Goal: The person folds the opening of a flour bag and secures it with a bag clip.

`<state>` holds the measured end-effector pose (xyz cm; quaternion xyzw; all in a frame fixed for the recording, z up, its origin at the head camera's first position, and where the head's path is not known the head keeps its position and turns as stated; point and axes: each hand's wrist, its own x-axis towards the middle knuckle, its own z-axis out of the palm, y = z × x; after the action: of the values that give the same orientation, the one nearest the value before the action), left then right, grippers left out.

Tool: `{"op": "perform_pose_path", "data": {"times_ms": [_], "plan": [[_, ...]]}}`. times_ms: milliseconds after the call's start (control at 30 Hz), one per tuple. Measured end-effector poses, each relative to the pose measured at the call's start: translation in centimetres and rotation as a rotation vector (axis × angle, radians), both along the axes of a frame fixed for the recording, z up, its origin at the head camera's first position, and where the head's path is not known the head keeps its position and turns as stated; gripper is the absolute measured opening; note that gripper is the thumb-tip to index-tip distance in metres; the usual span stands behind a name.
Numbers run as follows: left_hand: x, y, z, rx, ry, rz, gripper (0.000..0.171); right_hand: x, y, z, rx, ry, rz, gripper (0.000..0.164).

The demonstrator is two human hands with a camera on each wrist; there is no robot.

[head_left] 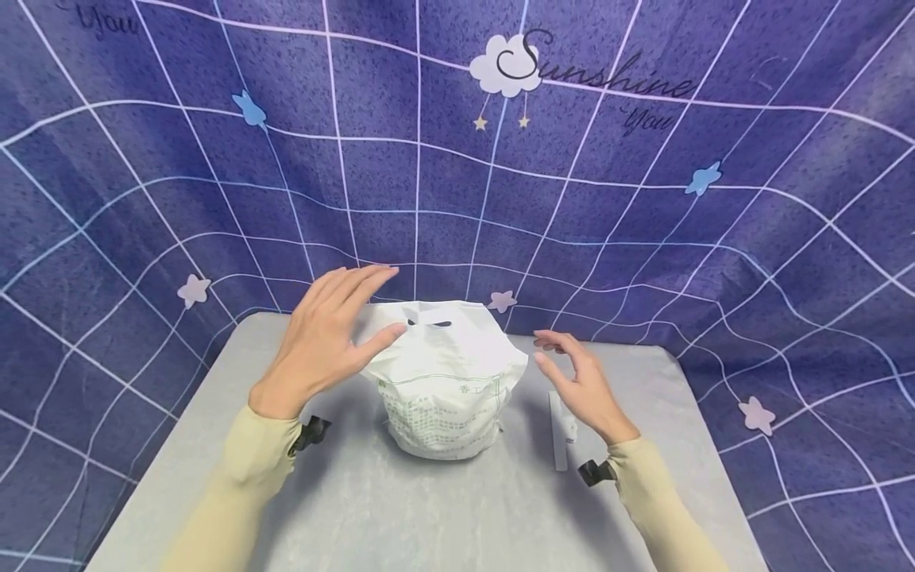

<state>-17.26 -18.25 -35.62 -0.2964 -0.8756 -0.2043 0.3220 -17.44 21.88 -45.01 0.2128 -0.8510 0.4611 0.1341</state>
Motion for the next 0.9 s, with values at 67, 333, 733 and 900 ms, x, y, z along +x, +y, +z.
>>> {"op": "perform_pose_path", "data": {"times_ms": [67,333,733,900], "plan": [[-0.1,0.6,0.2,-0.005,0.003,-0.012,0.071,0.0,-0.4,0.1,-0.002,-0.007,0.011,0.039],[-0.9,2.9,0.9,-0.013,0.013,-0.076,0.071,0.1,-1.9,0.9,-0.019,-0.022,0.067,0.042],[-1.5,5.7,1.8,-0.083,-0.02,-0.117,0.06,-0.2,-3.2,2.3,0.031,-0.018,0.123,0.045],[-1.4,6.6,1.5,-0.086,-0.059,-0.13,0.055,-0.2,-3.5,2.7,0.051,-0.009,0.148,0.051]]}}
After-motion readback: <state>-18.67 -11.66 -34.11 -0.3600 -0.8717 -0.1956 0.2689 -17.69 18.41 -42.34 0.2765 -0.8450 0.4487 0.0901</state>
